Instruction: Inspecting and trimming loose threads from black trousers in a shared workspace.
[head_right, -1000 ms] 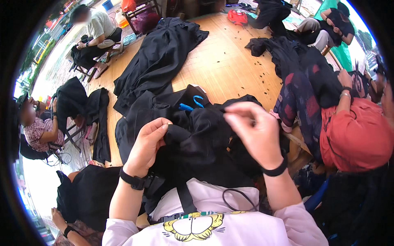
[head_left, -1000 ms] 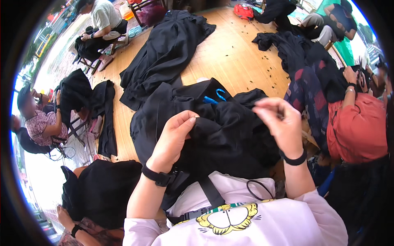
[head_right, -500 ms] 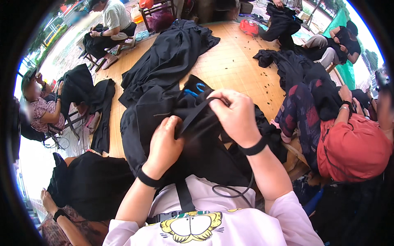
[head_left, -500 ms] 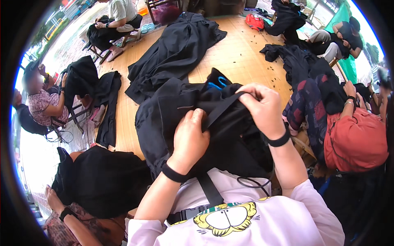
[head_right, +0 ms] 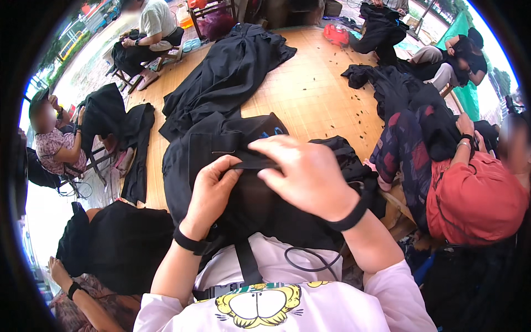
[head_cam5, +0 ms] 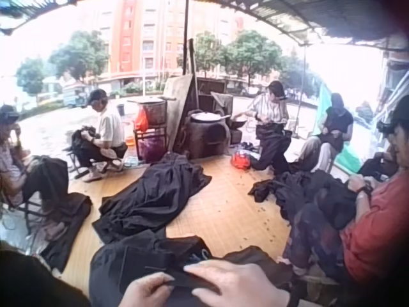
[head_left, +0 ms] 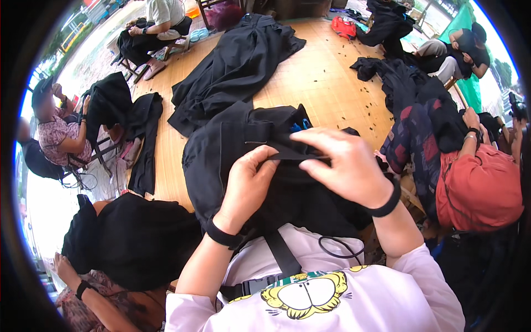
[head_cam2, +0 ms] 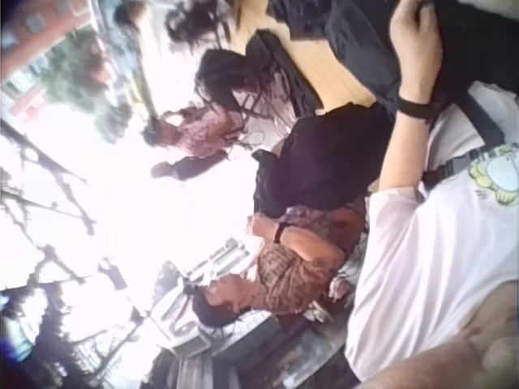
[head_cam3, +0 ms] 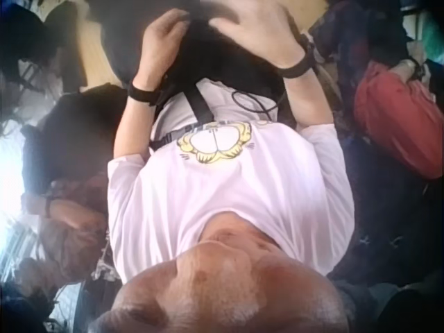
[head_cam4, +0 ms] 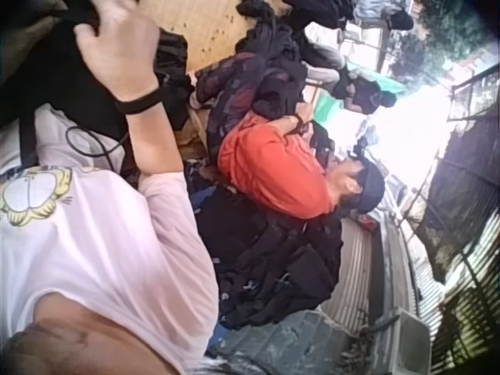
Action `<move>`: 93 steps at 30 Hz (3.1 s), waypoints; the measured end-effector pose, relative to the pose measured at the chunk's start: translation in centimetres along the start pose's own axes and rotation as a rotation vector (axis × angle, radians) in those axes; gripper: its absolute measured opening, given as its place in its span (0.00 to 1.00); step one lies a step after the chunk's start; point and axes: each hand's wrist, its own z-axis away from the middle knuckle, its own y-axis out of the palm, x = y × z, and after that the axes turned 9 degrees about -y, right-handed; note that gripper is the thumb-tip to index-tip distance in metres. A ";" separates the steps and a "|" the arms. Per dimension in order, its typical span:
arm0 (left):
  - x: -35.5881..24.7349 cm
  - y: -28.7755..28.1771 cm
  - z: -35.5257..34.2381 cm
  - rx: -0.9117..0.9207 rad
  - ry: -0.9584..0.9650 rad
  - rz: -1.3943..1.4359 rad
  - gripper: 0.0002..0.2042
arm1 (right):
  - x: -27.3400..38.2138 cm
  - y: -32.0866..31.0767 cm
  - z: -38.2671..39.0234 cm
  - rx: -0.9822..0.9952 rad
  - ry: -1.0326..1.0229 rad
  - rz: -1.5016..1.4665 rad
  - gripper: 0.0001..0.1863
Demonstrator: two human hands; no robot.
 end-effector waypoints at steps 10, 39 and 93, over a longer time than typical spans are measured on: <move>0.1 0.7 1.1 -0.289 0.159 -0.520 0.13 | -2.8 3.0 -2.5 0.156 0.103 -0.262 0.04; 1.0 -7.8 1.0 -0.038 0.179 -0.591 0.26 | -5.4 -0.8 -1.9 0.518 0.151 -0.443 0.07; 0.7 -10.6 2.6 0.081 -0.102 0.332 0.11 | 0.3 3.8 -12.0 0.084 0.635 -0.986 0.04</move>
